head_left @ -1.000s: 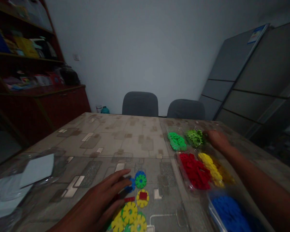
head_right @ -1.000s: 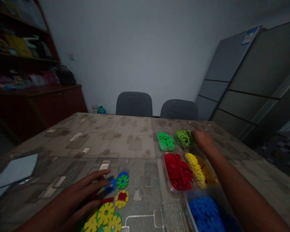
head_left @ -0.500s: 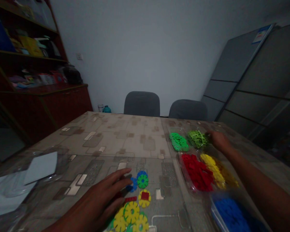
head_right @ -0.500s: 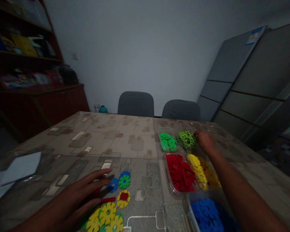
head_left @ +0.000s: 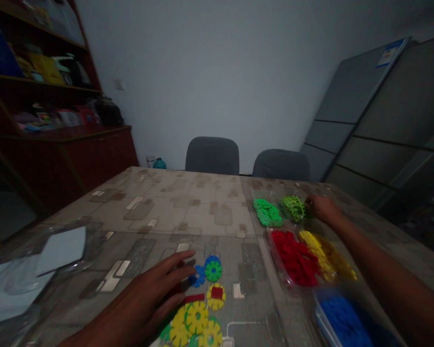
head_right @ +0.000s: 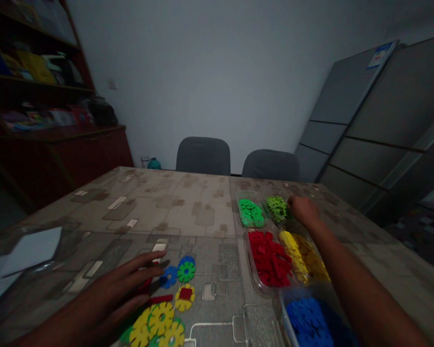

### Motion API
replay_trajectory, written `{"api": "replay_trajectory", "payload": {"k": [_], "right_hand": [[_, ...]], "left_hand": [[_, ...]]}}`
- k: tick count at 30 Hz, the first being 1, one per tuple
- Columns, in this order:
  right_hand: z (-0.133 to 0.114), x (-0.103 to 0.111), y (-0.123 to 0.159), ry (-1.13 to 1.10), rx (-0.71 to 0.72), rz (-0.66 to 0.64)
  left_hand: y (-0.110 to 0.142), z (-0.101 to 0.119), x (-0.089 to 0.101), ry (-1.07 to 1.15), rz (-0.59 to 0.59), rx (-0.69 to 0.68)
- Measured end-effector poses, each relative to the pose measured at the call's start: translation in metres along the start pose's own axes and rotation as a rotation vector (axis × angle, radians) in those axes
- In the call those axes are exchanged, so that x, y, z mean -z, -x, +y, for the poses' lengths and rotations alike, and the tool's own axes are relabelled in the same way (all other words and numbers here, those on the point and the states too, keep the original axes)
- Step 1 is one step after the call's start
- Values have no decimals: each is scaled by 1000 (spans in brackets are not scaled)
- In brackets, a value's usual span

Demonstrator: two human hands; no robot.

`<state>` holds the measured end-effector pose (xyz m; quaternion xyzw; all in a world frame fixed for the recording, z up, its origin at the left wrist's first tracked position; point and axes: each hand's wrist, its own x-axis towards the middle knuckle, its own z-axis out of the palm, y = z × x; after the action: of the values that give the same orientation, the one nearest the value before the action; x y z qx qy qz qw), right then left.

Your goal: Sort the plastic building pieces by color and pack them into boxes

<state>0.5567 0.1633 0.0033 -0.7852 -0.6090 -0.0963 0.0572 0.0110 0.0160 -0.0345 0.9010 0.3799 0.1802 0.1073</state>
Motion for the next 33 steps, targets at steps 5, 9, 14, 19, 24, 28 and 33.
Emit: {"api": "replay_trajectory", "payload": {"k": [5, 9, 14, 19, 24, 28, 33], "right_hand": [[-13, 7, -5, 41, -28, -99], [-18, 6, -4, 44, -47, -139], [-18, 4, -6, 54, -123, -150], [-22, 4, -10, 59, -73, -163], [-19, 9, -12, 54, -40, -137], [-17, 6, -12, 28, -8, -114], [-19, -3, -15, 7, 44, -129]], "left_hand": [[1, -4, -2, 27, -16, -4], [2, -2, -1, 7, -8, -10], [1, -1, 0, -22, -3, -12], [0, 2, 1, -27, -11, -19], [-1, 4, 3, -17, -10, -34], [1, 2, 2, -25, 2, -35], [4, -4, -3, -25, 6, -30]]}}
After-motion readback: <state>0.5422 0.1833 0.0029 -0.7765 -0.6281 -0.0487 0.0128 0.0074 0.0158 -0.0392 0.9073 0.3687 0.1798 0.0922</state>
